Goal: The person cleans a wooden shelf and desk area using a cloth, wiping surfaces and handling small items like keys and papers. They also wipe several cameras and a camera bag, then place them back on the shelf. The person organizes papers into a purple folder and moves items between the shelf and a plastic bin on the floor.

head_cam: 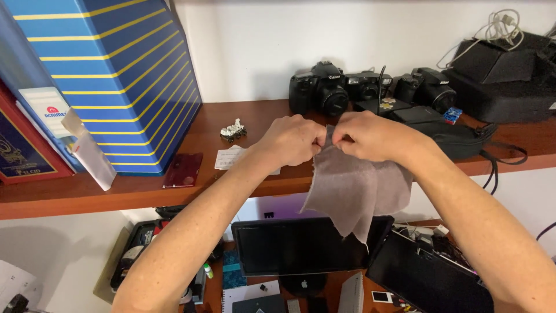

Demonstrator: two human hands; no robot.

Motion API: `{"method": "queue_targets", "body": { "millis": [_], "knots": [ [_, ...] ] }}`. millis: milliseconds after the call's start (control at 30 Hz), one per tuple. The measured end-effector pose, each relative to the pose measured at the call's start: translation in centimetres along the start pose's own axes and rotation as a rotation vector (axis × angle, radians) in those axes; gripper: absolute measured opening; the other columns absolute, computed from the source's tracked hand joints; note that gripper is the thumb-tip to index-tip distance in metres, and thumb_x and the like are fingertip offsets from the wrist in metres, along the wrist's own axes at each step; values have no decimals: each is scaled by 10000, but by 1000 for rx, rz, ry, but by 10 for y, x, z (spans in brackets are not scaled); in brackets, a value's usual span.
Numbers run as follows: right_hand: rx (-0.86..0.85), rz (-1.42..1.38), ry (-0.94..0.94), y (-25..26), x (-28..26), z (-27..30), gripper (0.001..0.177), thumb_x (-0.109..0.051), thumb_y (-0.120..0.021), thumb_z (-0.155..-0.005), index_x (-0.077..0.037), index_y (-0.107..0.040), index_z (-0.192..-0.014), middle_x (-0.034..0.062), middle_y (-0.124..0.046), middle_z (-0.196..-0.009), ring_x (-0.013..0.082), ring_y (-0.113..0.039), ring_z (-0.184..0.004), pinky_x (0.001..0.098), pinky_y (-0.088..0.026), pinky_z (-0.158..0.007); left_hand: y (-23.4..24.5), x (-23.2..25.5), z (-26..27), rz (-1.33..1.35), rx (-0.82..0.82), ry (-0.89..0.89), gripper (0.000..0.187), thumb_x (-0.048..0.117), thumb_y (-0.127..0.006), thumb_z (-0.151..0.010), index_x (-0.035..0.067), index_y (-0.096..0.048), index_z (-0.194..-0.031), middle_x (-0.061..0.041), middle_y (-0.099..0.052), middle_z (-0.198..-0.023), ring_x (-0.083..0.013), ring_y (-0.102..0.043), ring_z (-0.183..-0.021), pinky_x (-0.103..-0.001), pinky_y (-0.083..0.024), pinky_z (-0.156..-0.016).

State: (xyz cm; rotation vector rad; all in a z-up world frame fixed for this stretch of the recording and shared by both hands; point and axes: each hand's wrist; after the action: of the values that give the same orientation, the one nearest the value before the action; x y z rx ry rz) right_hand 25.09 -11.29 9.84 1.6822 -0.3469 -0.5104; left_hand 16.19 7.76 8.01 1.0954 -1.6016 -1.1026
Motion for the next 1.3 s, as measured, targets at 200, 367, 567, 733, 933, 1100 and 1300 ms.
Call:
{"method": "queue_targets", "body": {
  "millis": [200, 367, 567, 733, 933, 1100, 1300],
  "knots": [
    [-93, -4, 7, 18, -12, 12, 110, -195, -712, -792, -119, -761, -854, 61, -744, -855, 302, -747, -874, 449, -605, -769, 0, 2, 5, 26, 22, 14, 138, 234, -678, -912, 261, -765, -1015, 19, -793, -943, -259, -757, -902, -405, -606, -791],
    [68, -53, 31, 4, -9, -28, 161, -262, -678, -833, -161, -771, -915, 81, -762, -868, 309, -741, -899, 455, -578, -782, 13, -15, 16, 92, 117, 13, 163, 210, -637, -941, 233, -756, -1050, -18, -795, -991, -308, -749, -950, -446, -597, -820],
    [36, -115, 76, -13, -17, -49, 213, -258, -677, -907, -116, -788, -1020, 80, -810, -951, 297, -755, -925, 396, -596, -815, 30, -21, 42, 268, 159, 19, 189, 161, -627, -949, 155, -754, -1089, -71, -796, -1063, -342, -736, -1008, -457, -571, -862],
    [83, -367, -54, 15, -24, -14, 186, -168, -669, -905, -167, -788, -1048, 41, -827, -941, 225, -784, -895, 352, -614, -816, 19, -14, 29, 283, 231, -29, 138, 179, -670, -944, 179, -758, -1050, -31, -802, -1010, -321, -744, -974, -431, -566, -845],
    [160, -601, 9, -8, 9, 4, 167, -109, -833, -815, -61, -797, -970, 125, -818, -811, 196, -774, -718, 330, -645, -704, 1, -1, 9, 237, 159, -60, 75, 221, -696, -936, 204, -749, -986, 43, -803, -960, -243, -746, -958, -388, -569, -865],
    [102, -226, 103, -8, 4, 16, 97, -164, -787, -829, -202, -830, -907, 8, -821, -836, 214, -765, -808, 386, -605, -772, -2, 0, 1, 41, 31, -132, 142, 281, -699, -942, 309, -785, -1051, 96, -808, -979, -179, -755, -916, -308, -533, -879],
    [-101, -71, -194, 9, -12, 2, 223, -360, -777, -839, -249, -831, -1025, 0, -828, -975, 252, -756, -978, 408, -603, -851, 2, 2, 0, -38, -4, -135, 154, 297, -717, -918, 335, -769, -1058, 133, -796, -956, -162, -751, -922, -310, -492, -826]
  ]
}}
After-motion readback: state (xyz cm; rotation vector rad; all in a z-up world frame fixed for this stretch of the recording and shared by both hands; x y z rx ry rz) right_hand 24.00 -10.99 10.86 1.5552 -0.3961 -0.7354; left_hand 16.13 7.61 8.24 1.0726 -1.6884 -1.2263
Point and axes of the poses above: each hand's wrist, its own z-axis away from the middle knuckle, its own y-axis out of the back of the hand, x = y × z
